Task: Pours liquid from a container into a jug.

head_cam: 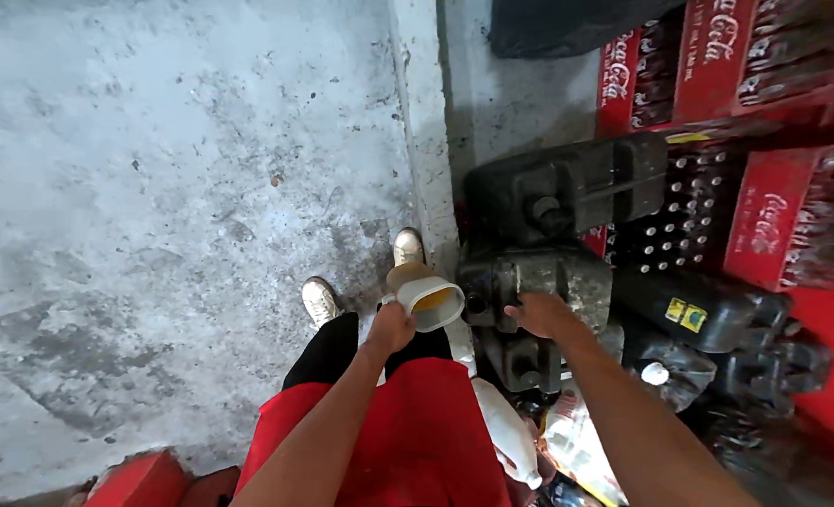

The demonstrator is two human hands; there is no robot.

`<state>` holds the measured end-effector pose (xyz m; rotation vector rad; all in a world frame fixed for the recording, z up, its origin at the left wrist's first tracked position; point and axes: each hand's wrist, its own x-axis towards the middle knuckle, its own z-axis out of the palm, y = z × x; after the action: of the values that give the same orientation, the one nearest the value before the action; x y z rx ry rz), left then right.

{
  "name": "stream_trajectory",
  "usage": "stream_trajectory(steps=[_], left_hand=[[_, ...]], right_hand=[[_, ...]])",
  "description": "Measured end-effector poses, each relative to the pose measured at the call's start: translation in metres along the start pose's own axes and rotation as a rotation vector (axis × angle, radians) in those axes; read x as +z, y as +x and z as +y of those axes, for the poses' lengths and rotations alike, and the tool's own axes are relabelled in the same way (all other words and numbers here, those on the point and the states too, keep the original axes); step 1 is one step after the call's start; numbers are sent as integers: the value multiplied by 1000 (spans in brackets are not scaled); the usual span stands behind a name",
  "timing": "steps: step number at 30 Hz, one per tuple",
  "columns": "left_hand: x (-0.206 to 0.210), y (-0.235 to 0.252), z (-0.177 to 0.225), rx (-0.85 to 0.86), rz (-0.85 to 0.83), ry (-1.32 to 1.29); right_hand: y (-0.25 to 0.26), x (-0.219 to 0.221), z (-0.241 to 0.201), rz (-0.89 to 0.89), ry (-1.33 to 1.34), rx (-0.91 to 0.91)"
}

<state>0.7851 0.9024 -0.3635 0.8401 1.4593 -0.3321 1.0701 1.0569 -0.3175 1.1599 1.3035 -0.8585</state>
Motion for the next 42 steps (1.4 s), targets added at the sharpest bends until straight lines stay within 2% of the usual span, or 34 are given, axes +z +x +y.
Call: stream_trajectory(steps=[4, 9, 12, 15, 17, 19, 21, 22, 23, 26, 28, 32, 33, 35, 38, 42], left_hand=[[-13, -8, 17, 20, -43, 27], [-31, -17, 30, 52, -56, 70], [-42, -27, 37, 71, -38, 75], [-52, -39, 38, 110, 34, 37], [-58, -48, 35, 149, 101, 11], [-65, -60, 36, 164, 161, -25], [-70, -73, 37, 167, 230, -79], [-72, -78, 36, 177, 275, -107], [-73, -81, 33, 194, 325, -139], [-72, -87, 18, 223, 427, -246], [-75, -91, 9, 214, 463, -279], [-82, -101, -6, 173, 477, -329], [-83, -104, -10, 164, 477, -347], [-82, -106, -18, 155, 490, -393], [-84, -110, -29, 109, 492, -488], [-86, -119, -42, 108, 488, -551]], right_hand=[[11, -6, 40, 13, 66, -45], [37, -14, 84, 0, 0, -76], [41, -16, 94, 7, -39, -125], [23, -33, 90, 53, -30, -125], [-4, -53, 82, 206, 240, -44], [-25, -73, 71, 491, 548, -22], [-29, -90, 55, 777, 672, -80], [-25, -98, 47, 856, 676, -107], [-19, -105, 40, 876, 662, -112], [6, -109, 28, 788, 626, -53], [15, -101, 23, 795, 657, -15], [-10, -59, 15, 1020, 822, -36], [-21, -40, 11, 1009, 830, -57], [-36, 6, 2, 862, 803, -44], [-22, 68, -8, 688, 843, 62], [0, 89, -19, 802, 845, 59]])
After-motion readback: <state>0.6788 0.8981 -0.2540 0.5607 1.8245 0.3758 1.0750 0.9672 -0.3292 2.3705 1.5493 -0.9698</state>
